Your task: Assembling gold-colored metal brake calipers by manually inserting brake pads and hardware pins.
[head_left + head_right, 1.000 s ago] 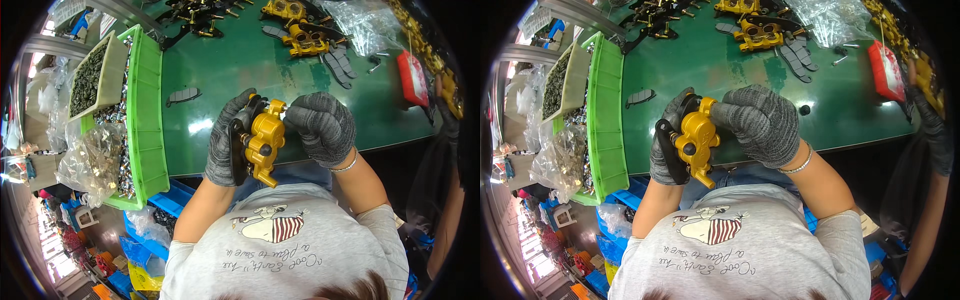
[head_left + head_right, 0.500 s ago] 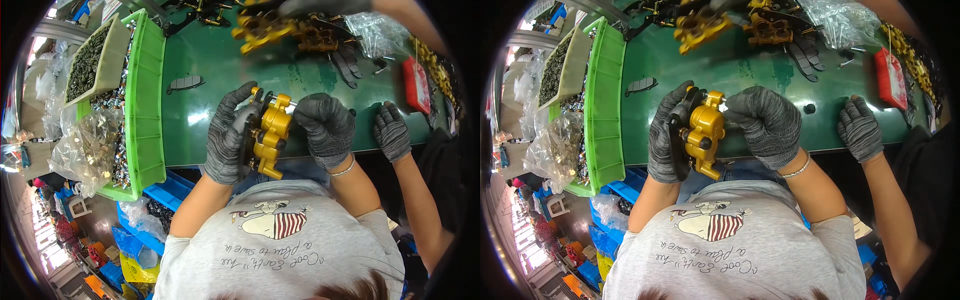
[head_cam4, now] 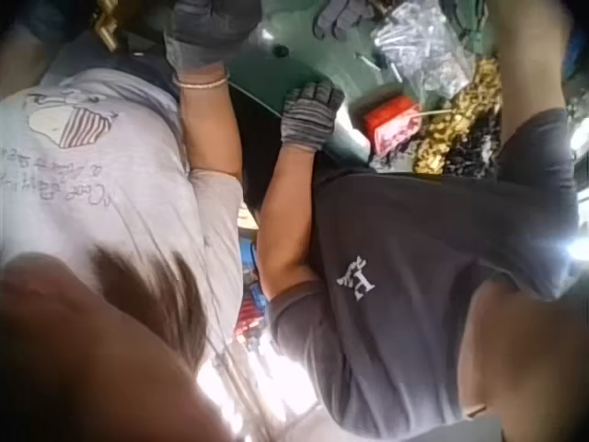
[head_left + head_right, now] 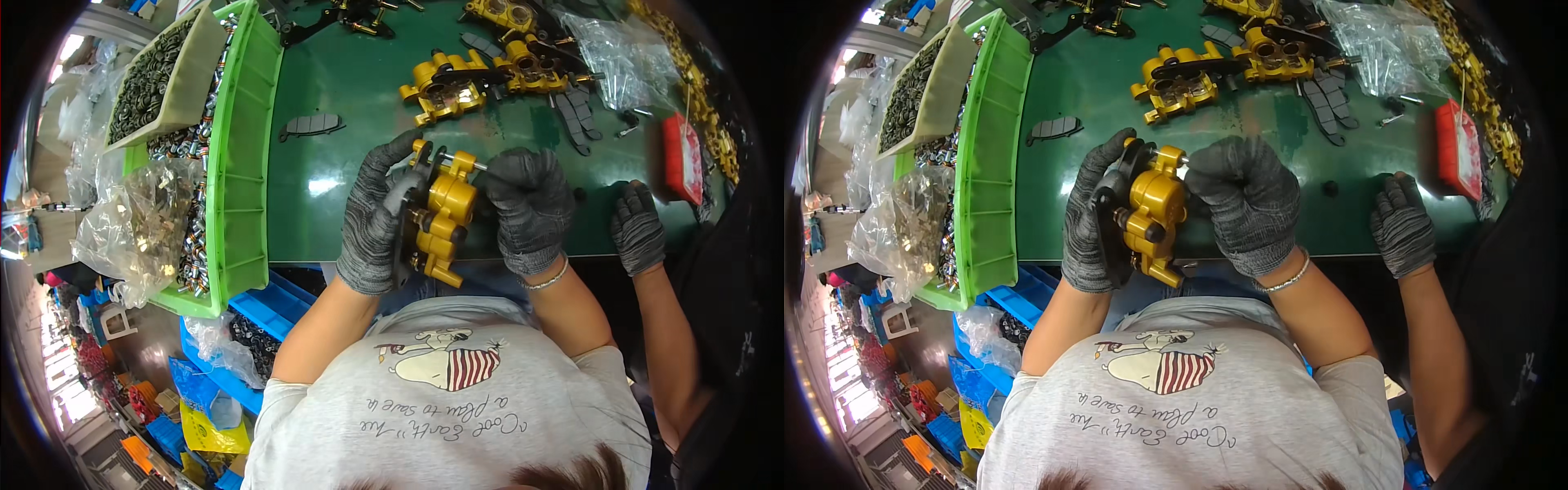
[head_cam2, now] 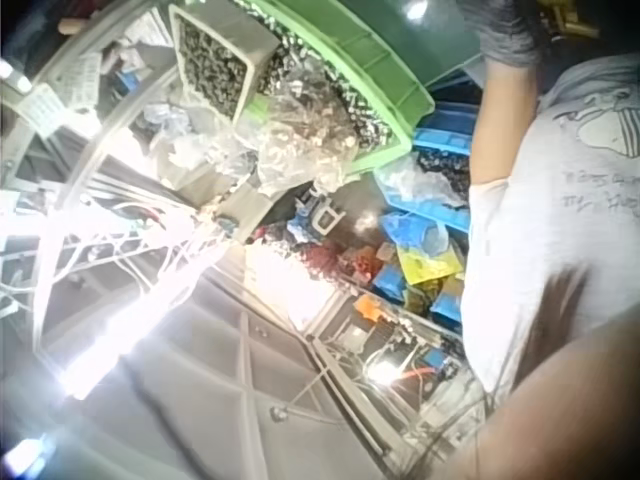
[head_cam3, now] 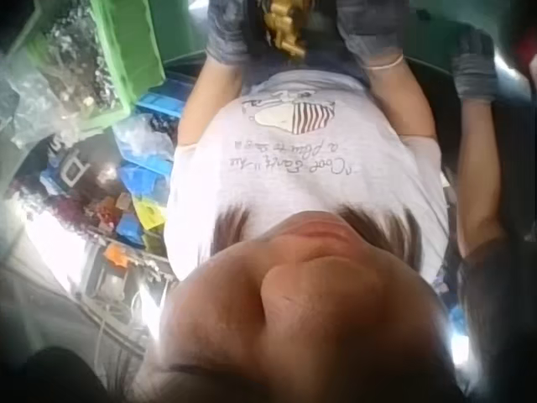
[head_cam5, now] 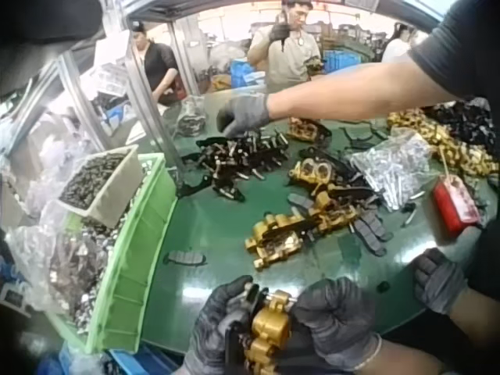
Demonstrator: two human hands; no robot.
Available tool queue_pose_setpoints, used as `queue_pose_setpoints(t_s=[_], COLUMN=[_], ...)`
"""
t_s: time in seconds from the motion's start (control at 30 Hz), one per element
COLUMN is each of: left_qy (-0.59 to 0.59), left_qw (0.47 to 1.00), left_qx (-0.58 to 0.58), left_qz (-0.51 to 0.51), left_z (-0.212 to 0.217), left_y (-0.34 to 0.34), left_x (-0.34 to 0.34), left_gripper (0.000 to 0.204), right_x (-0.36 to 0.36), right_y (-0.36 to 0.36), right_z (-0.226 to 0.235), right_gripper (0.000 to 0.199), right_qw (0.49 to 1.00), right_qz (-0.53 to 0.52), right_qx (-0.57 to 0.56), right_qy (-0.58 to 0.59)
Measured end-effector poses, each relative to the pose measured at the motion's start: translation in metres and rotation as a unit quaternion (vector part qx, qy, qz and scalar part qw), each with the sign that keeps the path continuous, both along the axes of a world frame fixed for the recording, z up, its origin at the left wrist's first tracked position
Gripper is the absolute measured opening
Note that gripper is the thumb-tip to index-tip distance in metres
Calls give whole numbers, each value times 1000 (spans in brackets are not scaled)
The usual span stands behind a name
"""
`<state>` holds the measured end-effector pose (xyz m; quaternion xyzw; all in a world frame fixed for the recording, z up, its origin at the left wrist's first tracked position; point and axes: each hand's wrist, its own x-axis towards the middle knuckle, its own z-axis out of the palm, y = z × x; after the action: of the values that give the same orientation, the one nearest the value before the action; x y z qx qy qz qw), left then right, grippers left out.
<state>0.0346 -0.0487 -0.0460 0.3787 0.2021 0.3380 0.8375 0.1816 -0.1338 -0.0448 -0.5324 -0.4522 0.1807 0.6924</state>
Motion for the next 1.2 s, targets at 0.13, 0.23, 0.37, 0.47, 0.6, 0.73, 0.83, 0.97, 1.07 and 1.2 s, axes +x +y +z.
queue_pose_setpoints(t_s=[0.13, 0.23, 0.37, 0.47, 0.6, 0.73, 0.83, 0.97, 1.07, 1.2], left_qy=[63, 82, 139, 94, 59, 61, 69, 57, 5, 44], left_qw=[998, 995, 986, 993, 994, 993, 992, 992, 992, 991], left_qx=[14, 63, 84, 41, 3, 15, 17, -5, -18, -3], left_qz=[16, -16, -43, -59, -89, -99, -102, -111, -126, -126], left_z=[11, 22, 41, 34, 30, 23, 26, 26, 24, 29], left_y=[-4, -3, 3, 4, 6, 9, 9, 8, 10, 10], left_x=[2, 0, -4, -5, -10, -11, -12, -16, -16, -17], left_gripper=[76, 74, 71, 70, 62, 57, 55, 52, 50, 46], right_x=[1, 0, -5, -6, -9, -11, -13, -13, -13, -17], right_y=[-5, -8, -13, -14, -13, -14, -14, -13, -13, -14], right_z=[-6, -2, 13, 20, 23, 29, 37, 36, 38, 37], right_gripper=[11, 12, 12, 12, 12, 12, 12, 11, 11, 10], right_qw=[999, 999, 999, 989, 990, 990, 983, 982, 980, 986], right_qz=[-21, -34, -27, -63, -59, -40, -35, -23, -16, -9], right_qx=[3, 6, 23, -8, -17, -36, -58, -60, -64, -61], right_qy=[26, 0, -11, -137, -127, -133, -169, -180, -186, -154])
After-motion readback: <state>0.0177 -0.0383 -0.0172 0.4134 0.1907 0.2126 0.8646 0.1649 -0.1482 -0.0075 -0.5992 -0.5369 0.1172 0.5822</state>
